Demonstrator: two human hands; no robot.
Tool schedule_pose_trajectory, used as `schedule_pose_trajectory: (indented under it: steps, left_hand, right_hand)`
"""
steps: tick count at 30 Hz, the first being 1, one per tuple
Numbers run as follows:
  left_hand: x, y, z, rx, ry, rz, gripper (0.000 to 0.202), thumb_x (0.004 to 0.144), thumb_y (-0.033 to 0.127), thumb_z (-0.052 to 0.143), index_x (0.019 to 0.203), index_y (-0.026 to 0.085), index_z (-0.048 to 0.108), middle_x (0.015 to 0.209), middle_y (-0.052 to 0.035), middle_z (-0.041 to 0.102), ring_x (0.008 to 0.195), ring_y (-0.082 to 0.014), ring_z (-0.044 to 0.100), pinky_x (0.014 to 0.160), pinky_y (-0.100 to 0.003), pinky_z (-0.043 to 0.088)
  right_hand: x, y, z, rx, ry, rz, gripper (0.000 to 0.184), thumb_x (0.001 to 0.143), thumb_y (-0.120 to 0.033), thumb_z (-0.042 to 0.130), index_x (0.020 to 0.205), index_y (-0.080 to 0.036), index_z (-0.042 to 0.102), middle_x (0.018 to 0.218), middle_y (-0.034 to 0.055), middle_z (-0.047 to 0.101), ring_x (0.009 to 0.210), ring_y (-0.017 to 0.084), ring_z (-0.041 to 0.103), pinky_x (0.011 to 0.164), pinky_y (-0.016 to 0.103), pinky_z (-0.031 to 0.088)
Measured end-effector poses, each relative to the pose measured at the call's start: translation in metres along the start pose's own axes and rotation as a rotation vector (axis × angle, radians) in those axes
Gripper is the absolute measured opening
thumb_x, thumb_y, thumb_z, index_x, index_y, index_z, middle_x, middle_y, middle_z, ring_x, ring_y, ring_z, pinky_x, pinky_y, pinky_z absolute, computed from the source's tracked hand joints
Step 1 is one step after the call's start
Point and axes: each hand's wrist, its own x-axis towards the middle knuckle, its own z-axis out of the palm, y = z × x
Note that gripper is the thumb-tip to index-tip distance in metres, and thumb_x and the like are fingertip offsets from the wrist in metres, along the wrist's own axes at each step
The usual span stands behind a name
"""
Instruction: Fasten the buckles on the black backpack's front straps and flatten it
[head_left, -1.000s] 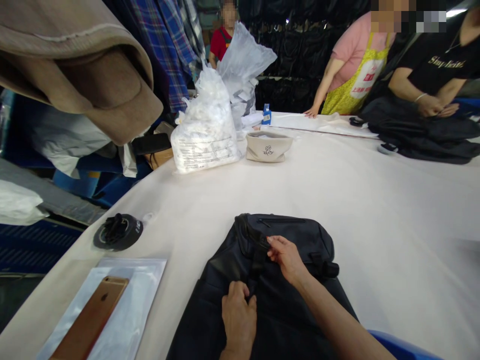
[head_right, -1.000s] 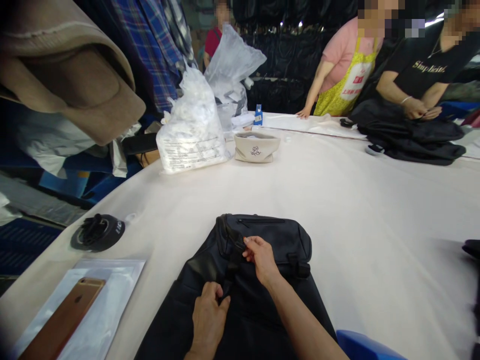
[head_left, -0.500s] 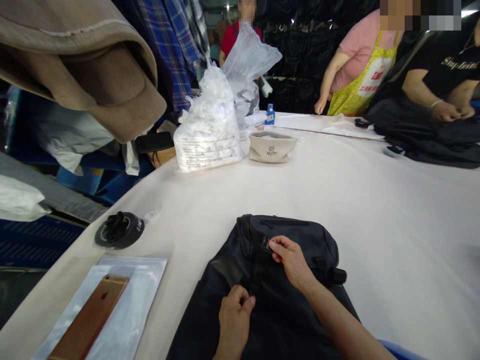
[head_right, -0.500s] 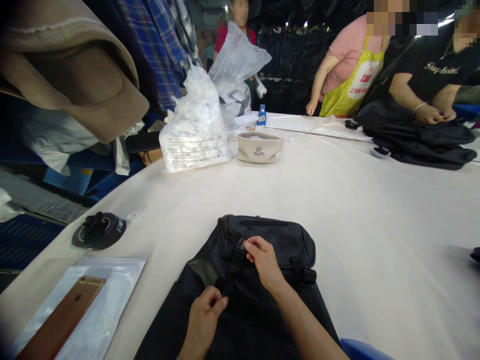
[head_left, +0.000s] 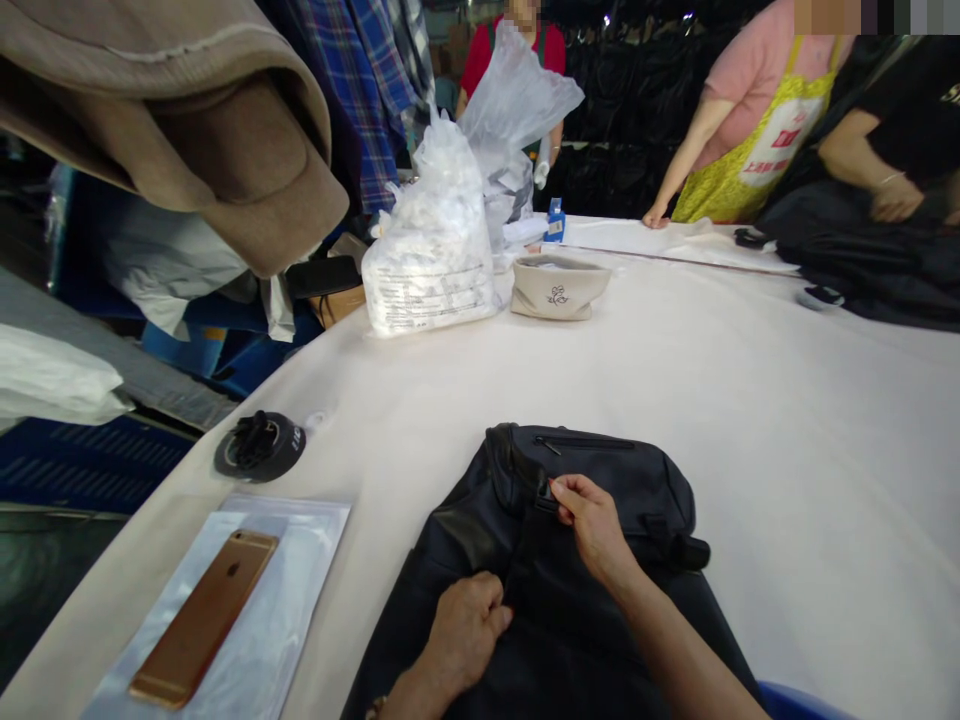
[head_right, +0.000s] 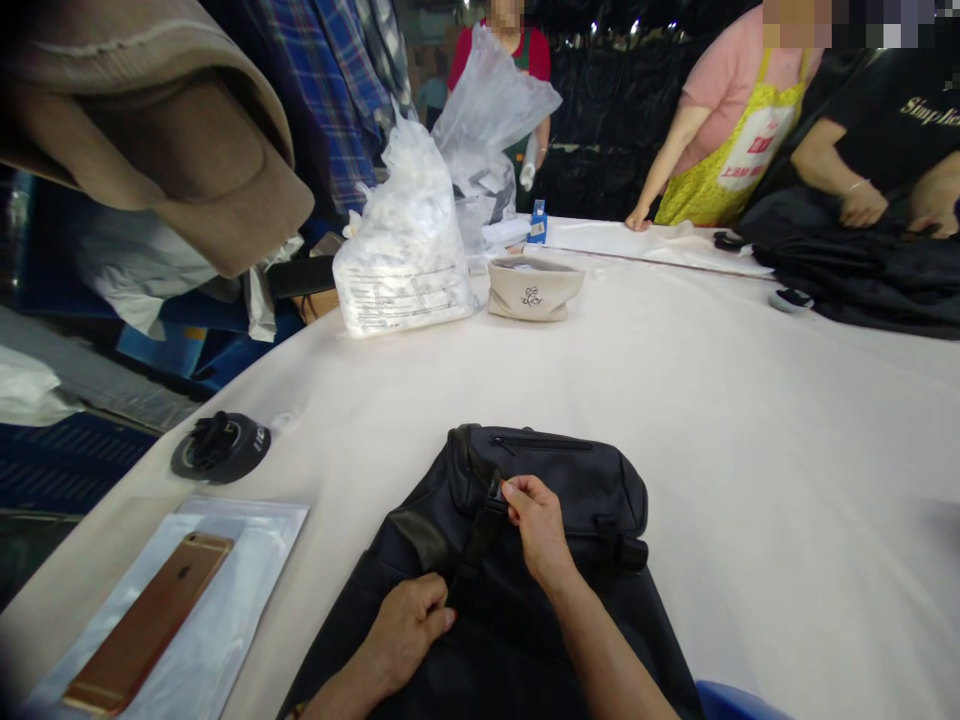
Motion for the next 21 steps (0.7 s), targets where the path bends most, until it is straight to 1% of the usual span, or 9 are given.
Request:
schedule_pose_trajectory:
  steps: [2, 5, 6, 9, 12, 15, 18, 21]
  left_hand:
    - [-0.001, 0.001, 0.003, -0.003, 0.063, -0.021, 0.015, 0.066, 0.018, 0.048, 0.055, 0.018, 0.037, 0.060, 0.0044, 0.042, 0.061, -0.0117, 0.043, 0.060, -0.028, 0.025]
    - [-0.003, 0.003, 0.012, -0.051, 0.209, -0.036, 0.006, 0.070, 0.017, 0.047, 0.066, 0.020, 0.043, 0.067, 0.0046, 0.046, 0.063, -0.0113, 0.044, 0.063, -0.026, 0.028]
    - [-0.004, 0.005, 0.015, -0.054, 0.250, -0.041, 0.006, 0.070, 0.015, 0.047, 0.070, 0.021, 0.045, 0.070, 0.0044, 0.047, 0.065, -0.0113, 0.045, 0.064, -0.026, 0.029]
    - [-0.005, 0.012, 0.022, -0.016, 0.321, -0.079, 0.008, 0.070, 0.014, 0.049, 0.071, 0.021, 0.048, 0.076, 0.0032, 0.050, 0.069, -0.0123, 0.047, 0.067, -0.027, 0.031]
    - [-0.004, 0.019, 0.023, -0.062, 0.345, -0.183, 0.007, 0.070, 0.015, 0.053, 0.073, 0.021, 0.050, 0.073, 0.0030, 0.053, 0.069, -0.0133, 0.049, 0.066, -0.027, 0.032]
    - [-0.001, 0.023, 0.021, -0.166, 0.313, -0.248, 0.013, 0.068, 0.013, 0.055, 0.077, 0.021, 0.051, 0.068, 0.0039, 0.056, 0.066, -0.0125, 0.051, 0.063, -0.026, 0.032]
    - [0.002, 0.021, 0.020, -0.255, 0.287, -0.264, 0.013, 0.063, 0.010, 0.058, 0.071, 0.020, 0.053, 0.062, 0.0042, 0.056, 0.061, -0.0119, 0.051, 0.059, -0.025, 0.033]
    - [0.008, 0.015, 0.023, -0.459, 0.276, -0.337, 0.014, 0.060, 0.006, 0.059, 0.063, 0.018, 0.052, 0.052, 0.0052, 0.052, 0.051, -0.0108, 0.049, 0.051, -0.024, 0.032]
  right_hand:
    - [-0.001, -0.002, -0.002, 0.043, -0.001, 0.030, 0.027, 0.052, -0.037, 0.073, 0.055, -0.016, 0.055, 0.044, -0.0064, 0.043, 0.042, 0.004, 0.033, 0.042, 0.021, 0.022]
    - [-0.003, -0.005, -0.004, 0.102, -0.017, 0.071, 0.028, 0.050, -0.036, 0.075, 0.057, -0.015, 0.056, 0.048, -0.0061, 0.043, 0.043, 0.003, 0.033, 0.042, 0.021, 0.023]
    - [-0.005, -0.005, -0.004, 0.116, -0.020, 0.080, 0.029, 0.049, -0.036, 0.075, 0.057, -0.015, 0.056, 0.049, -0.0059, 0.044, 0.043, 0.003, 0.033, 0.042, 0.021, 0.023]
    - [-0.009, -0.007, -0.004, 0.139, -0.020, 0.096, 0.029, 0.049, -0.035, 0.076, 0.058, -0.015, 0.056, 0.055, -0.0053, 0.045, 0.045, 0.003, 0.034, 0.042, 0.021, 0.023]
    - [-0.012, -0.008, -0.003, 0.140, -0.015, 0.099, 0.029, 0.048, -0.034, 0.077, 0.058, -0.016, 0.057, 0.057, -0.0050, 0.046, 0.045, 0.003, 0.034, 0.042, 0.021, 0.024]
    - [-0.013, -0.010, -0.001, 0.131, -0.008, 0.100, 0.028, 0.048, -0.033, 0.078, 0.057, -0.016, 0.057, 0.056, -0.0047, 0.045, 0.045, 0.004, 0.033, 0.041, 0.022, 0.024]
    - [-0.012, -0.009, 0.000, 0.124, -0.001, 0.110, 0.029, 0.046, -0.033, 0.079, 0.058, -0.016, 0.057, 0.057, -0.0047, 0.046, 0.045, 0.003, 0.034, 0.040, 0.022, 0.024]
    - [-0.011, -0.006, -0.001, 0.114, -0.010, 0.128, 0.030, 0.047, -0.033, 0.078, 0.059, -0.016, 0.057, 0.056, -0.0052, 0.045, 0.045, 0.003, 0.035, 0.041, 0.021, 0.025]
